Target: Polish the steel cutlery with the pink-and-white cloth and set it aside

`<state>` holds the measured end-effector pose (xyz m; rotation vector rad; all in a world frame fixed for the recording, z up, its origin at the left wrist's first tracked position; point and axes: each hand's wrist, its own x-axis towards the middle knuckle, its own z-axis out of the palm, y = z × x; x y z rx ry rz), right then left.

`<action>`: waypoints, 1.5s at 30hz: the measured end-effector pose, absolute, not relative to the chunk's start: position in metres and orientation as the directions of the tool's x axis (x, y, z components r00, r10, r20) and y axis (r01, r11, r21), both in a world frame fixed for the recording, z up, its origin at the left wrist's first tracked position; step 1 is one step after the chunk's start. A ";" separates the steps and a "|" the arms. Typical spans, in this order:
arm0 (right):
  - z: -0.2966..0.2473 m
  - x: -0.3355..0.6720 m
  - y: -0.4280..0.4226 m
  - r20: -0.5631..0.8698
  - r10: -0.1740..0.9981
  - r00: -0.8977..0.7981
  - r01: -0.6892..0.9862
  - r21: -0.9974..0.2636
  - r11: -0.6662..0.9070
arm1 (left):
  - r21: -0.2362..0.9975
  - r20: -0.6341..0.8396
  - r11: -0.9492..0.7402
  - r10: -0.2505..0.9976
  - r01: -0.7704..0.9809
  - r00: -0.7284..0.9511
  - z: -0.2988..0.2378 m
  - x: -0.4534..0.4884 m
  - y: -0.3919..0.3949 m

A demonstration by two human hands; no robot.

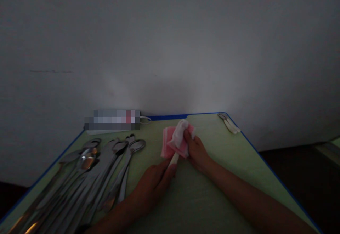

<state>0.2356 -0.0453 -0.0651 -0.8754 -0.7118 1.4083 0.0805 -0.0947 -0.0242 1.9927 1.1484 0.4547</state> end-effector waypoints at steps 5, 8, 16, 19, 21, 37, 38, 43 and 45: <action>-0.056 0.239 -0.039 -0.180 0.976 -0.119 -0.756 -0.621 -0.207 | 0.845 -0.066 -0.215 0.867 0.489 0.494 -0.032 0.078 -0.095; -0.048 0.244 -0.038 -0.104 0.973 -0.208 -0.828 -0.511 -0.231 | 0.892 -0.038 -0.150 0.914 0.425 0.403 -0.038 0.076 -0.095; -0.047 0.246 -0.046 -0.029 0.943 -0.332 -0.768 -0.572 -0.288 | 0.904 -0.019 -0.207 0.855 0.374 0.518 -0.035 0.073 -0.093; -0.052 0.241 -0.048 -0.059 0.949 -0.311 -0.715 -0.644 -0.274 | 0.867 -0.084 -0.202 0.842 0.456 0.534 -0.031 0.076 -0.095; -0.054 0.239 -0.049 -0.066 0.956 -0.285 -0.688 -0.681 -0.252 | 0.841 -0.098 -0.216 0.841 0.497 0.532 -0.030 0.078 -0.095; -0.056 0.233 -0.041 -0.100 0.993 0.054 -0.732 -0.681 -0.029 | 0.790 -0.070 -0.291 0.832 0.540 0.550 -0.025 0.079 -0.093; -0.054 0.234 -0.040 -0.107 0.994 0.038 -0.763 -0.645 -0.040 | 0.804 -0.078 -0.271 0.834 0.529 0.546 -0.027 0.078 -0.093; -0.049 0.248 -0.037 -0.108 0.988 -0.111 -0.862 -0.484 -0.150 | 0.857 -0.077 -0.194 0.868 0.478 0.490 -0.032 0.077 -0.093; -0.050 0.250 -0.038 -0.121 0.980 -0.159 -0.873 -0.446 -0.197 | 0.852 -0.071 -0.198 0.873 0.485 0.482 -0.031 0.078 -0.092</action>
